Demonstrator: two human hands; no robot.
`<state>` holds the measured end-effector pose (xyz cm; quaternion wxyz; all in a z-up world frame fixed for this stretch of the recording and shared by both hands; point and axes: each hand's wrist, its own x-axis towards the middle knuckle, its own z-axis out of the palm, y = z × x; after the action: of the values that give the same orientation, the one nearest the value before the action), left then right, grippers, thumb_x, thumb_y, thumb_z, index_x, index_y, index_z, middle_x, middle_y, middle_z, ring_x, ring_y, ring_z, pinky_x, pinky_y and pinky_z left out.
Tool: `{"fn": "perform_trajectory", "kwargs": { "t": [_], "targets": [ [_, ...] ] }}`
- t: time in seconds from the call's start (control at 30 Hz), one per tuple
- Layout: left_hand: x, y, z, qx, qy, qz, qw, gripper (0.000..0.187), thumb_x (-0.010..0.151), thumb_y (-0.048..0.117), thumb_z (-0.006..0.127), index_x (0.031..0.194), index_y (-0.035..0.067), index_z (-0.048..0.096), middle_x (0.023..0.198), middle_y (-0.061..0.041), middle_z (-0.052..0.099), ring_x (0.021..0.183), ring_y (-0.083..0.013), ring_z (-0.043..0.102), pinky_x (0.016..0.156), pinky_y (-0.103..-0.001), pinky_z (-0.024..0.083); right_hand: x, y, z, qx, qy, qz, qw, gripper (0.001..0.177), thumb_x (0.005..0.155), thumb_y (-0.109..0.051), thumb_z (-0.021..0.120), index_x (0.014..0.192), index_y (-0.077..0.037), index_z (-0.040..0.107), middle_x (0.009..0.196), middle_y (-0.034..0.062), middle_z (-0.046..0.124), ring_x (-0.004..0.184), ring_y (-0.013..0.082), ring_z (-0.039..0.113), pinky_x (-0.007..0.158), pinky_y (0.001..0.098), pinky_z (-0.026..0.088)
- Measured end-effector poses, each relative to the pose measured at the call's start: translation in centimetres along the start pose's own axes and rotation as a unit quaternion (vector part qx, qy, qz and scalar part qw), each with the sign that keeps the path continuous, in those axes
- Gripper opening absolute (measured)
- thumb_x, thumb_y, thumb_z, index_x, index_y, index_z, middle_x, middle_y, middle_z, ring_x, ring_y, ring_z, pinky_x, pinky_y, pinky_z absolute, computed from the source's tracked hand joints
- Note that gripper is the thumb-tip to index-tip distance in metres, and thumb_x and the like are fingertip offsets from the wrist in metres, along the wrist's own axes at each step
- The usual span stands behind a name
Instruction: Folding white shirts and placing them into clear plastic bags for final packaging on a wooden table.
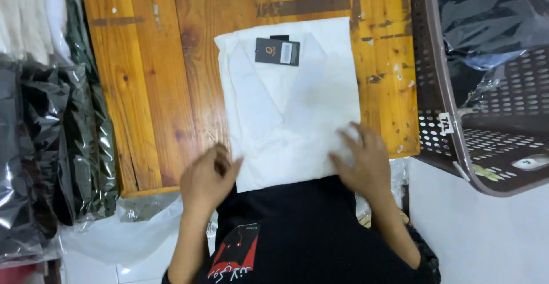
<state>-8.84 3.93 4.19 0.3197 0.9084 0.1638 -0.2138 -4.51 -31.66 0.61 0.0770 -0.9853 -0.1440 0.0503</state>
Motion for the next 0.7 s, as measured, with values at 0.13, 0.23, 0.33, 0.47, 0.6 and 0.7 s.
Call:
{"fn": "perform_trajectory", "kwargs": {
  "t": [0.13,0.23,0.33,0.47,0.6,0.7],
  "targets": [
    [6.6,0.8,-0.8,0.047,0.244,0.181,0.952,0.041,0.092,0.033,0.073,0.119,0.003,0.071,0.098,-0.023,0.070,0.097,-0.0453,0.067,0.082,-0.054,0.051,8.0,2.3,0.1,0.107,0.156,-0.001,0.982,0.047,0.096,-0.033,0.072,0.137,-0.011,0.066,0.132,0.0195,0.059,0.122,0.0418,0.059,0.100,0.0505,0.048],
    [12.5,2.6,-2.3,0.060,0.300,0.273,0.912,0.043,0.093,0.019,0.074,0.129,-0.002,0.067,0.117,-0.025,0.065,0.109,-0.0468,0.060,0.091,-0.054,0.046,14.3,2.9,-0.6,0.088,0.180,-0.059,0.978,0.038,0.103,-0.024,0.069,0.138,-0.010,0.066,0.124,0.0161,0.060,0.117,0.0390,0.060,0.098,0.0477,0.047],
    [15.2,3.5,-3.5,0.082,0.257,0.270,0.924,0.045,0.095,0.018,0.073,0.136,0.001,0.064,0.128,-0.020,0.061,0.117,-0.0418,0.053,0.095,-0.049,0.042,18.1,3.9,0.8,0.045,0.157,-0.067,0.984,0.035,0.100,-0.028,0.073,0.134,-0.020,0.069,0.118,0.0062,0.060,0.112,0.0305,0.058,0.094,0.0430,0.046],
    [16.7,3.0,-3.3,0.046,0.190,0.222,0.955,0.040,0.097,0.011,0.068,0.135,0.001,0.061,0.117,-0.017,0.060,0.117,-0.0382,0.052,0.095,-0.045,0.042,19.4,5.9,1.4,0.056,0.102,-0.041,0.992,0.021,0.091,-0.031,0.083,0.108,-0.025,0.072,0.099,-0.0004,0.062,0.106,0.0265,0.057,0.095,0.0402,0.042],
    [17.6,1.5,-2.9,-0.055,0.197,0.236,0.950,0.033,0.096,0.004,0.065,0.128,0.006,0.066,0.113,-0.016,0.064,0.113,-0.0401,0.060,0.095,-0.048,0.047,19.5,6.6,0.3,0.198,0.133,-0.075,0.968,0.023,0.089,-0.017,0.088,0.105,-0.016,0.073,0.096,0.0076,0.060,0.099,0.0312,0.060,0.092,0.0411,0.043],
    [18.6,0.5,-1.6,-0.182,0.252,0.215,0.926,0.022,0.087,0.006,0.075,0.108,0.008,0.072,0.094,-0.008,0.069,0.089,-0.0300,0.071,0.076,-0.040,0.057,19.3,5.9,-0.5,0.405,0.116,0.028,0.907,0.023,0.092,0.001,0.079,0.104,-0.015,0.067,0.081,-0.0051,0.054,0.065,0.0079,0.048,0.062,0.0227,0.038]
  ]
}}
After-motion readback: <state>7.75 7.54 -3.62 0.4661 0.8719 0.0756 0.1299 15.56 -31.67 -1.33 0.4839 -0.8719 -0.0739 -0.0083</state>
